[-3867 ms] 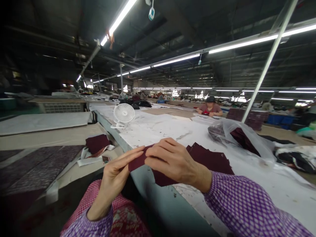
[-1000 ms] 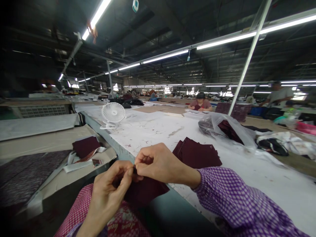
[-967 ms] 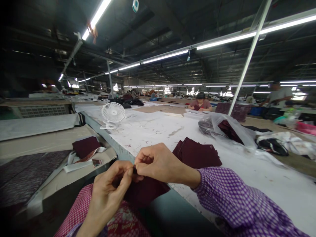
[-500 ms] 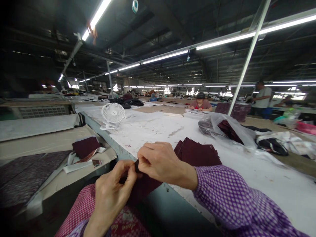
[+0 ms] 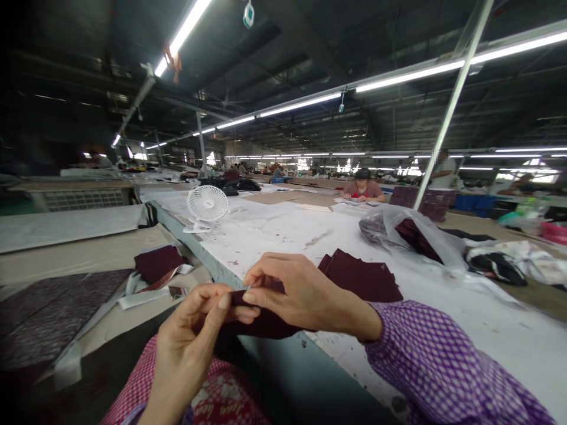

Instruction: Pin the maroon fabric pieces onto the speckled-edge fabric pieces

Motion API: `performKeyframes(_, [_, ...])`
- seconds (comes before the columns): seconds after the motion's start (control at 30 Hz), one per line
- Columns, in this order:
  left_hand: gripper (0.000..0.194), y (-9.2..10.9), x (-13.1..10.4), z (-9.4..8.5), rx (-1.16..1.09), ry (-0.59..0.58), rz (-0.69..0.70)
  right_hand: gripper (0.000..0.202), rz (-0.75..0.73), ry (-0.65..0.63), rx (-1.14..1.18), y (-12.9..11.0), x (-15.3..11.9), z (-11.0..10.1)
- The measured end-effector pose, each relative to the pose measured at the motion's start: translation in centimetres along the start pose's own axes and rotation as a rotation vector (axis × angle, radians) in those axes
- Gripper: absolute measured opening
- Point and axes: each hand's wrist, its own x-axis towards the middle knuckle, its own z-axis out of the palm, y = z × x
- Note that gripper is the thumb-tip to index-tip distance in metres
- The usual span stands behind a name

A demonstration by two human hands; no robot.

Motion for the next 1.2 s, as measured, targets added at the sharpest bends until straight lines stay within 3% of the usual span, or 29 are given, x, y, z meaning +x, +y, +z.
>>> performKeyframes(0.23, [0.015,0.3,-0.7,0.2,0.02,0.066,0.145,0.008,-0.114,0.028,-0.005,-0.2,0.0,-0.1])
performKeyframes(0.37, [0.005,-0.3,-0.5,-0.5,0.23,0.086,0.372,0.006,-0.188,0.038,0.029,-0.7,-0.1,0.1])
performKeyframes(0.47, [0.012,-0.6,-0.4,-1.0,0.365,0.075,0.544,0.008,-0.227,0.093,0.018,-1.1,-0.3,0.2])
performKeyframes(0.57, [0.018,-0.6,-0.6,-1.2,0.442,0.076,0.63,0.007,-0.268,0.138,0.005,-1.5,-0.5,0.4])
performKeyframes(0.77, [0.021,-0.6,-0.7,-1.2,0.469,0.083,0.7,0.009,-0.281,0.215,-0.023,-1.8,-0.7,0.9])
performKeyframes(1.2, [0.022,-0.3,-1.0,-1.0,0.409,0.064,0.691,0.007,-0.319,0.263,-0.144,-2.3,-0.9,1.1])
